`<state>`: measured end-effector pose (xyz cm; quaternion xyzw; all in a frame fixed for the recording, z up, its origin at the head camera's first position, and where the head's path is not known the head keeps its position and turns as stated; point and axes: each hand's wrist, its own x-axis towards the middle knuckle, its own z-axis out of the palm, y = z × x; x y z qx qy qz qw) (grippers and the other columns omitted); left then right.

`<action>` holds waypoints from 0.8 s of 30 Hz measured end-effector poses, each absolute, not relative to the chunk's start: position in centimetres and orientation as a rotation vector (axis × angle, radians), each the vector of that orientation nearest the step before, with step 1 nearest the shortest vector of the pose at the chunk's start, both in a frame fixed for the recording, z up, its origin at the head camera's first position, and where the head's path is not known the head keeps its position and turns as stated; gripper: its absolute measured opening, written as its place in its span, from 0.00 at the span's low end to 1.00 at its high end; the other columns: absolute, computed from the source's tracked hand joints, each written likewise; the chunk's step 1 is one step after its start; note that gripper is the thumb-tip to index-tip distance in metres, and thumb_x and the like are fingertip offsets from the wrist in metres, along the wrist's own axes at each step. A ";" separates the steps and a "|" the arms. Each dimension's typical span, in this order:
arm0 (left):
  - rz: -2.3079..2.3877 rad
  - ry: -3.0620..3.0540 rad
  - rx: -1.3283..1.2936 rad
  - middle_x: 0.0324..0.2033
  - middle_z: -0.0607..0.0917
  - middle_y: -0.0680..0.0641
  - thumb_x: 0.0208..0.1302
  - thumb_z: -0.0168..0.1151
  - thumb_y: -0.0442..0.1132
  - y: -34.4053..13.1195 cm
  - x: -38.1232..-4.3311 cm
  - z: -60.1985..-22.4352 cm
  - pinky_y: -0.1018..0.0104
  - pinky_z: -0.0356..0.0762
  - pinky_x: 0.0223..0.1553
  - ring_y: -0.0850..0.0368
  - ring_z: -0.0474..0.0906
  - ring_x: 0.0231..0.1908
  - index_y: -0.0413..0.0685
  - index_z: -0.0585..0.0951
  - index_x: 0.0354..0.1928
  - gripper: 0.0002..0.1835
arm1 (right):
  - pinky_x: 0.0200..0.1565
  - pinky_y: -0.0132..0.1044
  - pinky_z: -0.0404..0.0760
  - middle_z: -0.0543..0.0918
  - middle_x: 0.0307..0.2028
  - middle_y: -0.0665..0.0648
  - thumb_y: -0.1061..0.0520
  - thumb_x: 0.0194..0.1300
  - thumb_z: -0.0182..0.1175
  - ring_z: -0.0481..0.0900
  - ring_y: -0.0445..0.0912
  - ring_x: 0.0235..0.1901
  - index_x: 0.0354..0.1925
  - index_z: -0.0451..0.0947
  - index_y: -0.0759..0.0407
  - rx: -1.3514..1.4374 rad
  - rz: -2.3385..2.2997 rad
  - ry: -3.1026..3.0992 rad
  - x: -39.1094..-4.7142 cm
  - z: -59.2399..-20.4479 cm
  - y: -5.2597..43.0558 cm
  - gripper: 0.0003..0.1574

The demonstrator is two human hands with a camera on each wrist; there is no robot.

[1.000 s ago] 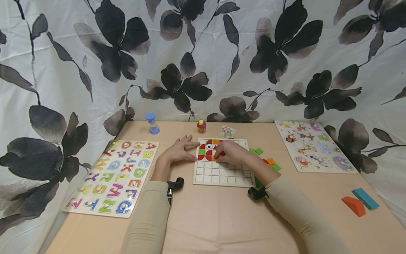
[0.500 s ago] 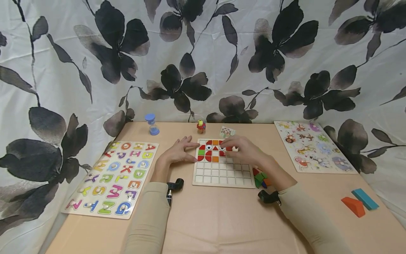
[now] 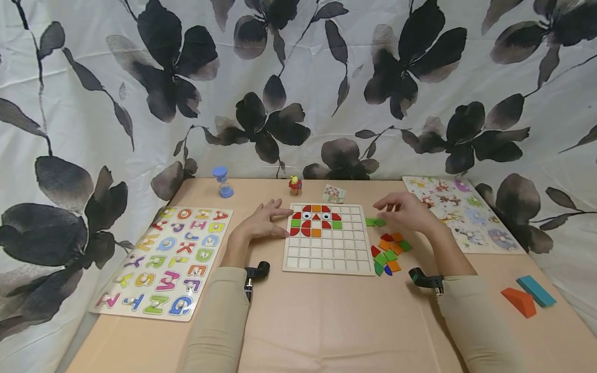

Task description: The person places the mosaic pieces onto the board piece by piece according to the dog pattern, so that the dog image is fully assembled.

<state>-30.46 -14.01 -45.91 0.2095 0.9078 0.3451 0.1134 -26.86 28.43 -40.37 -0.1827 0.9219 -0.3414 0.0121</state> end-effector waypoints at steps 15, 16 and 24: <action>1.021 2.652 0.624 0.75 0.52 0.47 0.45 0.74 0.53 -13.9 -30.5 -45.9 0.46 0.28 0.72 0.50 0.35 0.75 0.65 0.75 0.63 0.38 | 0.37 0.34 0.80 0.85 0.35 0.53 0.61 0.54 0.71 0.75 0.50 0.35 0.39 0.87 0.56 -0.597 -0.906 2.532 -27.5 -43.1 31.2 0.12; 1.021 2.652 0.625 0.75 0.52 0.47 0.45 0.74 0.53 -13.9 -30.5 -45.9 0.46 0.28 0.72 0.50 0.35 0.75 0.65 0.75 0.63 0.38 | 0.37 0.34 0.79 0.85 0.34 0.53 0.61 0.54 0.70 0.75 0.50 0.35 0.39 0.86 0.55 -0.596 -0.895 2.533 -27.4 -43.1 31.1 0.11; 1.011 2.651 0.628 0.75 0.52 0.47 0.45 0.74 0.53 -14.1 -30.5 -45.8 0.46 0.28 0.72 0.49 0.36 0.75 0.65 0.75 0.64 0.39 | 0.35 0.38 0.78 0.83 0.30 0.55 0.63 0.58 0.67 0.75 0.51 0.33 0.36 0.82 0.57 -0.615 -0.943 2.499 -27.4 -42.6 30.2 0.05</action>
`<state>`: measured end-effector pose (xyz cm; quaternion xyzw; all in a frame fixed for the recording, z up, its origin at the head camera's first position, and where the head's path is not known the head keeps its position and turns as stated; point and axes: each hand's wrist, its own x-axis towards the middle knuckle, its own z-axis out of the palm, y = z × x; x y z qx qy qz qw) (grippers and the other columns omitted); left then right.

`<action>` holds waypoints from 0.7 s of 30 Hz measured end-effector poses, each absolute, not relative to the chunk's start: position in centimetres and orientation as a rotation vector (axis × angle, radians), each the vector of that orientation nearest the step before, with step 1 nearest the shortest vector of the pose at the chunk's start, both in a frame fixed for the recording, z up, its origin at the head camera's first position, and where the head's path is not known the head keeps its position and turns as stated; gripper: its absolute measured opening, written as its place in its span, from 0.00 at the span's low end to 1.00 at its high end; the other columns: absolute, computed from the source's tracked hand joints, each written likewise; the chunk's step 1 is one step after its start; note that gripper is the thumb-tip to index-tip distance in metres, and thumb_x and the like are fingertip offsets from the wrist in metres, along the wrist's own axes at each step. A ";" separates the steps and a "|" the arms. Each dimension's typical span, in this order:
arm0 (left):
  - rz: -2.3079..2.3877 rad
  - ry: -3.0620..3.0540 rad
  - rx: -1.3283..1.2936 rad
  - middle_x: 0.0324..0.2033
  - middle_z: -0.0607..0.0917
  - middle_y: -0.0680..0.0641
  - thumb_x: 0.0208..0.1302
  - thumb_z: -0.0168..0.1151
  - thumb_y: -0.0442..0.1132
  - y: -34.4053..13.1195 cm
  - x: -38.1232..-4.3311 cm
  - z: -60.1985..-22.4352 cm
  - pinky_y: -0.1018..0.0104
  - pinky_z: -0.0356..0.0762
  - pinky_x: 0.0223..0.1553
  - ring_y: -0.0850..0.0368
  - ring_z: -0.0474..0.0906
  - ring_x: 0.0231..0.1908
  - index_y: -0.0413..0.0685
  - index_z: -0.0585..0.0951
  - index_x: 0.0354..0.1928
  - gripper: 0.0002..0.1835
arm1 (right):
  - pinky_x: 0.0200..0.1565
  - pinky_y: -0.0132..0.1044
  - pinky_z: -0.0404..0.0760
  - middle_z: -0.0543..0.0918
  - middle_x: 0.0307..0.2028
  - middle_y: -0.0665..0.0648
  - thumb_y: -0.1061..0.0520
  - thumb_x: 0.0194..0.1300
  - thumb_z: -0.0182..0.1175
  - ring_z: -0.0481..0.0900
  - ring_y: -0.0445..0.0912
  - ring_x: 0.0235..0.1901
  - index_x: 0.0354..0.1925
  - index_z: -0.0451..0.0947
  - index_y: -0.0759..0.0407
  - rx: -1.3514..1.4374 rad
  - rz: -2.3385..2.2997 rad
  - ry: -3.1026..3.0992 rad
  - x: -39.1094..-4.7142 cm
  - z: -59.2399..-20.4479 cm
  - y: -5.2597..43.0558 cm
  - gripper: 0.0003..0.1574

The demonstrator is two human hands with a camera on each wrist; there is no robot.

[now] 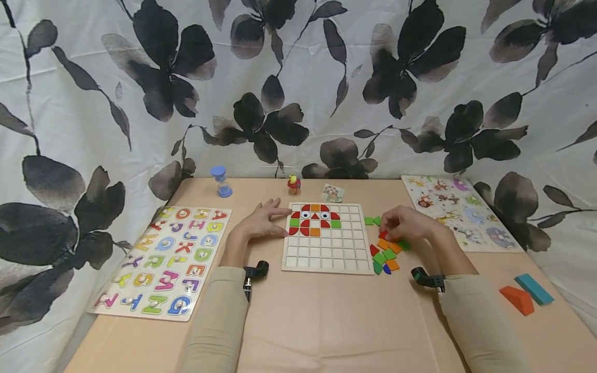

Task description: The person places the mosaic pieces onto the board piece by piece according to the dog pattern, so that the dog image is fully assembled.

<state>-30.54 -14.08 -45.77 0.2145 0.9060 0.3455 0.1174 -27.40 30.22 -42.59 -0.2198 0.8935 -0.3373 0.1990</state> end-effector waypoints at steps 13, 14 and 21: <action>1.015 2.653 0.633 0.75 0.52 0.46 0.44 0.76 0.52 -14.1 -30.5 -45.2 0.49 0.28 0.73 0.49 0.36 0.75 0.63 0.75 0.63 0.39 | 0.39 0.34 0.79 0.84 0.38 0.53 0.59 0.64 0.63 0.77 0.51 0.35 0.44 0.82 0.56 -0.809 -1.233 2.681 -27.7 -41.0 24.2 0.09; 1.018 2.649 0.630 0.75 0.51 0.46 0.44 0.76 0.52 -14.1 -30.5 -45.3 0.49 0.28 0.73 0.49 0.36 0.75 0.63 0.75 0.63 0.39 | 0.40 0.33 0.80 0.85 0.38 0.52 0.59 0.63 0.63 0.77 0.50 0.36 0.45 0.81 0.57 -0.803 -1.239 2.669 -27.7 -41.1 23.5 0.10; 1.024 2.644 0.637 0.75 0.51 0.45 0.45 0.75 0.51 -14.1 -30.5 -45.6 0.48 0.28 0.73 0.48 0.36 0.75 0.63 0.75 0.64 0.39 | 0.47 0.38 0.80 0.86 0.39 0.51 0.60 0.61 0.65 0.78 0.47 0.41 0.43 0.84 0.58 -0.766 -1.177 2.596 -28.0 -42.0 18.9 0.11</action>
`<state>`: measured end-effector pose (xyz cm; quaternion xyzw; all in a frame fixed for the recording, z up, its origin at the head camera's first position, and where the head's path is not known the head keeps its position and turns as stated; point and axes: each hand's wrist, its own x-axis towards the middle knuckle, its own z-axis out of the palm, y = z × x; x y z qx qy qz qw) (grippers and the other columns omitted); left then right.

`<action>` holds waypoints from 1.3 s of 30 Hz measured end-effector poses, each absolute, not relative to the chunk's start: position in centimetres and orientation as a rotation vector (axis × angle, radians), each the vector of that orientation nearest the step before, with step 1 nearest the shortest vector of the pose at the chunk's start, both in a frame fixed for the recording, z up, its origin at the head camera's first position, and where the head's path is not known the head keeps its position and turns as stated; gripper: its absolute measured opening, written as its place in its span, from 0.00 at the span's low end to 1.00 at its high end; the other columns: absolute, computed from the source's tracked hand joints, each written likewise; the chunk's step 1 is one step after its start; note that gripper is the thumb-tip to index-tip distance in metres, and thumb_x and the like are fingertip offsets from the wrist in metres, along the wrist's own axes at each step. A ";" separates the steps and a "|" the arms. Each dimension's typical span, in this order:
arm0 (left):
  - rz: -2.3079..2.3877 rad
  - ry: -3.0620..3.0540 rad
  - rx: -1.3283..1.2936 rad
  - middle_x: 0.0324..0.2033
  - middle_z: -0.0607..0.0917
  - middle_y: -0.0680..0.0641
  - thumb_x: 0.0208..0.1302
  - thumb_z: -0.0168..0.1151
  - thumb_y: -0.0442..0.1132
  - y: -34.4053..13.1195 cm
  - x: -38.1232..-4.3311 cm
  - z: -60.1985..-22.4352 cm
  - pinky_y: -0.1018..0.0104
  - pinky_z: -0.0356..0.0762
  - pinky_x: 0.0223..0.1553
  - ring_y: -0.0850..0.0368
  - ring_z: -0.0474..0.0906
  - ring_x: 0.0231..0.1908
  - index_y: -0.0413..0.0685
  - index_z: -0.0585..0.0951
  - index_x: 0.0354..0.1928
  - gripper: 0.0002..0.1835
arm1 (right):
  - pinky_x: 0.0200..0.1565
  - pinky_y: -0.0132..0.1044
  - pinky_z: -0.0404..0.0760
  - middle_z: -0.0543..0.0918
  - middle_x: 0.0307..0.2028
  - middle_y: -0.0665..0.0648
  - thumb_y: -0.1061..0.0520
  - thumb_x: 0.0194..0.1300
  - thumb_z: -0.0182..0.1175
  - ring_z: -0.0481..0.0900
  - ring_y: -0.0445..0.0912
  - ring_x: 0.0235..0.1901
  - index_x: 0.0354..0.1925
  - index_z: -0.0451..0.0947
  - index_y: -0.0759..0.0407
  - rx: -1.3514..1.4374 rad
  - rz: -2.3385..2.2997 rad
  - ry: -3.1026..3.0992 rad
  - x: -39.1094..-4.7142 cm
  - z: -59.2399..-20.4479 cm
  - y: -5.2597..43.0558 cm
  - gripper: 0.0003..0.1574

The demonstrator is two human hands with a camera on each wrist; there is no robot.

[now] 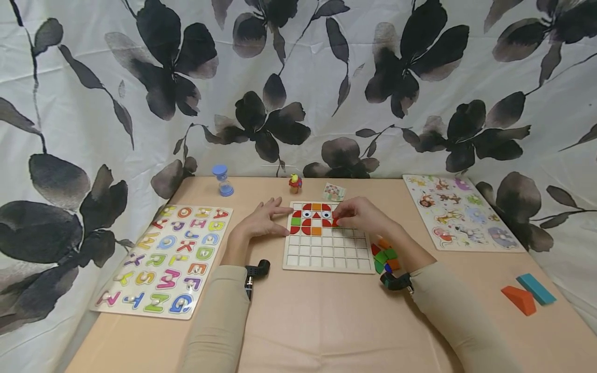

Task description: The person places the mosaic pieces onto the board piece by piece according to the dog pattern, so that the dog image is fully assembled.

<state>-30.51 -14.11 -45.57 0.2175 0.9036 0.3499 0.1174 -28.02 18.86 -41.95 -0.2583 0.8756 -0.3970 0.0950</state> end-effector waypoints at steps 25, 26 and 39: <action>1.043 2.650 0.645 0.74 0.52 0.45 0.44 0.76 0.52 -14.1 -30.3 -45.7 0.48 0.28 0.73 0.47 0.36 0.75 0.62 0.75 0.63 0.39 | 0.41 0.36 0.77 0.81 0.38 0.45 0.55 0.57 0.69 0.73 0.43 0.38 0.43 0.86 0.51 -0.996 -0.823 2.695 -28.1 -43.7 16.1 0.13; 1.044 2.649 0.644 0.74 0.52 0.45 0.44 0.76 0.52 -14.1 -30.3 -45.7 0.48 0.28 0.73 0.47 0.36 0.75 0.62 0.75 0.63 0.39 | 0.41 0.36 0.77 0.81 0.38 0.45 0.55 0.57 0.69 0.73 0.43 0.38 0.44 0.86 0.52 -1.002 -0.814 2.698 -28.2 -43.7 16.1 0.14; 1.046 2.639 0.628 0.75 0.52 0.46 0.44 0.75 0.51 -14.1 -30.5 -45.7 0.48 0.28 0.73 0.49 0.35 0.75 0.63 0.75 0.63 0.38 | 0.40 0.41 0.79 0.83 0.46 0.51 0.56 0.61 0.67 0.75 0.47 0.40 0.50 0.84 0.54 -0.926 -0.969 2.695 -27.1 -42.7 18.1 0.18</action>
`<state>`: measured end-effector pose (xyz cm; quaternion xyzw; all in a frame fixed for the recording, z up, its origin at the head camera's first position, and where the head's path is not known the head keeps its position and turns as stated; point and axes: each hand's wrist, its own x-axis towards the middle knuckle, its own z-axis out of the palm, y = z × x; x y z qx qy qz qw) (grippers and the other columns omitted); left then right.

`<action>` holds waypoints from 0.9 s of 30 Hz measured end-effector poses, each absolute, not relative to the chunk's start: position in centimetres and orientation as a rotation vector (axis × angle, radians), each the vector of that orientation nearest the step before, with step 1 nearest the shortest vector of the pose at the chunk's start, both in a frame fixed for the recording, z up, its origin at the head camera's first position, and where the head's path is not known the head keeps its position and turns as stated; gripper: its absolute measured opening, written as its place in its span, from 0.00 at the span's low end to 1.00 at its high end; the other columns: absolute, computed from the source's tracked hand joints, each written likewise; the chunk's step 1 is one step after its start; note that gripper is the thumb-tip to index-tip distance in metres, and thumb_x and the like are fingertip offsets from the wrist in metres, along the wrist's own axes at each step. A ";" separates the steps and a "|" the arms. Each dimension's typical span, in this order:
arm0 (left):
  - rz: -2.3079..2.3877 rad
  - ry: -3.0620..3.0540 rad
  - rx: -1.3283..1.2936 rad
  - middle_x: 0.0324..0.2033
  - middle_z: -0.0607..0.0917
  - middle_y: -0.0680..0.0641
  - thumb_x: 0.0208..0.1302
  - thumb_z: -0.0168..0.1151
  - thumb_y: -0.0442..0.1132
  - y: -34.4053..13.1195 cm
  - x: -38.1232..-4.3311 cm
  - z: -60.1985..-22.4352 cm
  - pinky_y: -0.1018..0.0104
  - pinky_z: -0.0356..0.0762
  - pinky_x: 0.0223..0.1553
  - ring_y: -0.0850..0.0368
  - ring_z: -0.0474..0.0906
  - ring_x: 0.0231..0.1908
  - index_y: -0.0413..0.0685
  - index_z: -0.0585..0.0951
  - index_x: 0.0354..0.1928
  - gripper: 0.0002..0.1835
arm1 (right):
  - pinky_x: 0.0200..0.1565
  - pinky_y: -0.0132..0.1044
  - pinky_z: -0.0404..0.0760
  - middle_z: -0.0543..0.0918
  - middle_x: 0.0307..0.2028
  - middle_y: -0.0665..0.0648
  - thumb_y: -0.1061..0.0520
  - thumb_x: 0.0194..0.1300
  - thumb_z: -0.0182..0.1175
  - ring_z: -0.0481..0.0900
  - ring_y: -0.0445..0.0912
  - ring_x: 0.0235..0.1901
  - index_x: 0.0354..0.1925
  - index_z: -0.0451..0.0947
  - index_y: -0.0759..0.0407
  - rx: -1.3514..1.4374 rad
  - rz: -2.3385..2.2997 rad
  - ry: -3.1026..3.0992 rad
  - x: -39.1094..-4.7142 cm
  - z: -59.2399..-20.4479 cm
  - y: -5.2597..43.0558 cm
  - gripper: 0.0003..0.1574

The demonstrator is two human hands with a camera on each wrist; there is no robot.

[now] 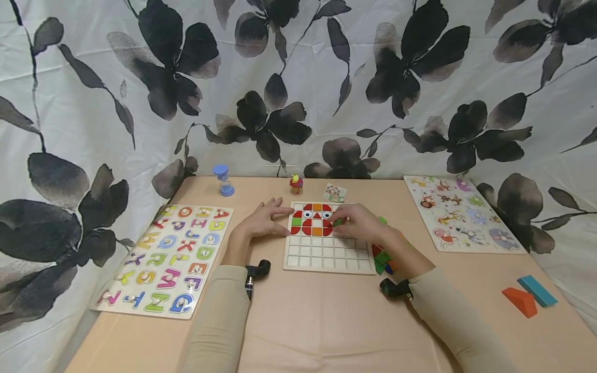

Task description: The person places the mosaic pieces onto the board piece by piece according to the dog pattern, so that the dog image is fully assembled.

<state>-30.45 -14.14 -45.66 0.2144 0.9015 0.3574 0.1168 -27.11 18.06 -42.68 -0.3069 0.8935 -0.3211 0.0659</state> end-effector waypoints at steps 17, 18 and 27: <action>1.003 2.663 0.652 0.74 0.53 0.45 0.45 0.74 0.52 -14.0 -30.5 -45.7 0.49 0.28 0.73 0.49 0.37 0.75 0.63 0.75 0.64 0.39 | 0.31 0.32 0.75 0.82 0.28 0.50 0.49 0.51 0.74 0.74 0.48 0.32 0.36 0.85 0.51 -0.689 -0.935 2.511 -25.0 -42.8 27.1 0.14; 1.005 2.663 0.651 0.74 0.53 0.45 0.45 0.74 0.52 -14.0 -30.5 -45.7 0.49 0.28 0.73 0.49 0.37 0.75 0.62 0.75 0.64 0.39 | 0.30 0.32 0.75 0.81 0.27 0.51 0.49 0.50 0.74 0.74 0.48 0.31 0.35 0.84 0.52 -0.689 -0.924 2.509 -24.9 -42.8 27.1 0.14; 1.021 2.658 0.638 0.74 0.52 0.45 0.45 0.75 0.53 -14.1 -30.5 -45.8 0.48 0.27 0.73 0.48 0.36 0.75 0.63 0.75 0.64 0.39 | 0.30 0.32 0.76 0.79 0.25 0.49 0.50 0.48 0.75 0.73 0.46 0.31 0.32 0.83 0.52 -0.669 -0.814 2.555 -24.4 -42.8 26.5 0.14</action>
